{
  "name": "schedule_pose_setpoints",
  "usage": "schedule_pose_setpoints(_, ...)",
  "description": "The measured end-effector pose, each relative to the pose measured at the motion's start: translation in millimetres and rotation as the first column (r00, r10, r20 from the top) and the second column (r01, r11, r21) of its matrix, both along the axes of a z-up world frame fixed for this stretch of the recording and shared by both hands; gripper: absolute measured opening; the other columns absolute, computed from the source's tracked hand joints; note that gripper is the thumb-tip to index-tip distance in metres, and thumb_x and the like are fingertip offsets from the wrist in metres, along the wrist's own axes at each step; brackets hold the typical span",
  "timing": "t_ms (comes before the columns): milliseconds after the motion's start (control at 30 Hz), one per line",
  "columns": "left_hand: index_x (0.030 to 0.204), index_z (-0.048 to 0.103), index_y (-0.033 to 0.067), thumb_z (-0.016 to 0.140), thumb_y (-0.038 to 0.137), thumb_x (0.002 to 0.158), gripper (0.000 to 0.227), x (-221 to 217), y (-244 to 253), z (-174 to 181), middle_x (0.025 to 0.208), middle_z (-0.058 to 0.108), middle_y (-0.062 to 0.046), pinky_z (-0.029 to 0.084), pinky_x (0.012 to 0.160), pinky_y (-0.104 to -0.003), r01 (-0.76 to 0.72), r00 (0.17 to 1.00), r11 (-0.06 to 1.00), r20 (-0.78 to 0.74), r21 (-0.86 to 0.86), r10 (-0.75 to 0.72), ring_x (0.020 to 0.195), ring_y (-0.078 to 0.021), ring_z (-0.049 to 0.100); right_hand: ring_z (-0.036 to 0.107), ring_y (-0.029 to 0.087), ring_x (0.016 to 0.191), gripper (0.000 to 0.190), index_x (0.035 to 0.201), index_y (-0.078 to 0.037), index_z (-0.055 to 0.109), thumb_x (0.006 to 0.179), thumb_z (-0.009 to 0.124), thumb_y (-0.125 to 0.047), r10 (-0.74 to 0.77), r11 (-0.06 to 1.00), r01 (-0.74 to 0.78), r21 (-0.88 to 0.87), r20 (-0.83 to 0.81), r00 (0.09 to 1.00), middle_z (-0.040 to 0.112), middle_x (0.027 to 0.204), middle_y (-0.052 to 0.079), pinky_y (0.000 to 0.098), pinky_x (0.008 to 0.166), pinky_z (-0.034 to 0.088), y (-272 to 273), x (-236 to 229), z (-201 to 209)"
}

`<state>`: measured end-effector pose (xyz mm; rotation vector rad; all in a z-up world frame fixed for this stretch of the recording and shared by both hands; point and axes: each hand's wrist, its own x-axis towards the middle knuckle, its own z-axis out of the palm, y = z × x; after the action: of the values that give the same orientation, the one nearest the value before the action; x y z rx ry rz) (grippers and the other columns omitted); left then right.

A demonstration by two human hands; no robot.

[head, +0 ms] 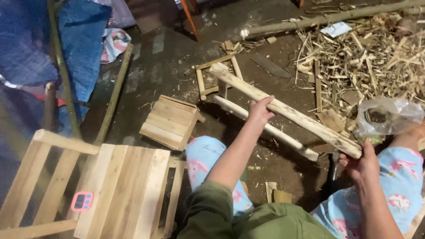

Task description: The person sits on the floor of a woodworking workshop assembling small wooden frames from sticks and planks. They fit crossbars into rectangular frames, tap joints with a hammer, trim a stick with a machete-style knife, and align planks across the frame rails.

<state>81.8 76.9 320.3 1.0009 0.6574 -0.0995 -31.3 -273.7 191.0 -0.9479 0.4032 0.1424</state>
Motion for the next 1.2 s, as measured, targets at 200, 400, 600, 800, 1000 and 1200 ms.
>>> schedule_pose_setpoints(200,0.136,0.035,0.0040,0.069,0.009,0.087,0.059,-1,-17,6,0.130,0.052,-0.024,0.062,0.079,-0.049,0.040,0.999,0.999,-0.024,-0.028,-0.041,0.107,-0.0353,0.064,0.067,0.014,0.068,0.046,0.132,-0.014,0.058,0.116,0.053,-0.056,0.002,0.999,-0.002,-0.053,-0.008,1.000,0.071,0.103,0.004,0.0234,0.053,0.058,-28,8,-41)
schedule_pose_setpoints(400,0.127,0.039,-0.0085,0.067,0.025,0.089,0.058,-26,-6,76,0.122,0.055,-0.026,0.058,0.097,-0.050,0.272,0.957,0.946,0.055,0.174,-0.285,0.106,-0.0366,0.067,0.056,0.010,0.052,0.041,0.130,-0.021,0.058,0.115,0.051,-0.058,0.059,0.997,-0.064,-0.051,-0.098,0.993,0.067,0.089,0.000,0.0210,0.039,0.044,-18,-11,-58)
schedule_pose_setpoints(600,0.117,0.050,-0.0150,0.073,0.006,0.086,0.044,-41,-7,123,0.102,0.065,-0.024,0.066,0.070,-0.030,0.386,0.873,0.802,0.101,0.456,-0.478,0.082,-0.0314,0.073,0.057,0.029,0.059,0.055,0.125,-0.008,0.056,0.112,0.047,-0.061,0.126,0.979,-0.180,-0.099,-0.404,0.906,0.067,0.095,0.016,0.0388,0.040,0.040,24,-23,-164)
schedule_pose_setpoints(800,0.100,0.061,-0.0057,0.074,-0.004,0.081,0.023,-63,-16,120,0.086,0.068,-0.015,0.062,0.060,-0.031,0.445,0.702,0.656,0.217,0.609,-0.678,0.067,-0.0250,0.067,0.056,0.044,0.063,0.070,0.109,0.013,0.055,0.110,0.038,-0.055,0.289,0.897,-0.432,-0.088,-0.623,0.727,0.059,0.082,0.034,0.0502,0.048,0.040,87,-33,-113)
schedule_pose_setpoints(1000,0.107,0.070,-0.0124,0.074,0.006,0.083,0.031,-62,-12,126,0.099,0.076,-0.026,0.068,0.069,-0.033,0.504,0.653,0.485,0.053,0.715,-0.755,0.078,-0.0306,0.076,0.062,0.043,0.080,0.039,0.143,-0.010,0.059,0.105,0.057,-0.019,0.112,0.801,-0.451,-0.393,-0.642,0.759,0.062,0.113,0.023,0.0494,0.060,0.044,91,-34,-64)
schedule_pose_setpoints(1200,0.125,0.063,-0.0116,0.078,0.010,0.074,0.058,-50,13,131,0.115,0.074,-0.028,0.066,0.075,-0.029,0.648,0.510,0.333,-0.067,0.685,-0.857,0.093,-0.0302,0.076,0.064,0.036,0.070,0.031,0.126,0.003,0.065,0.100,0.066,-0.013,0.098,0.750,-0.379,-0.542,-0.477,0.874,0.066,0.098,0.022,0.0439,0.056,0.047,79,-29,-45)
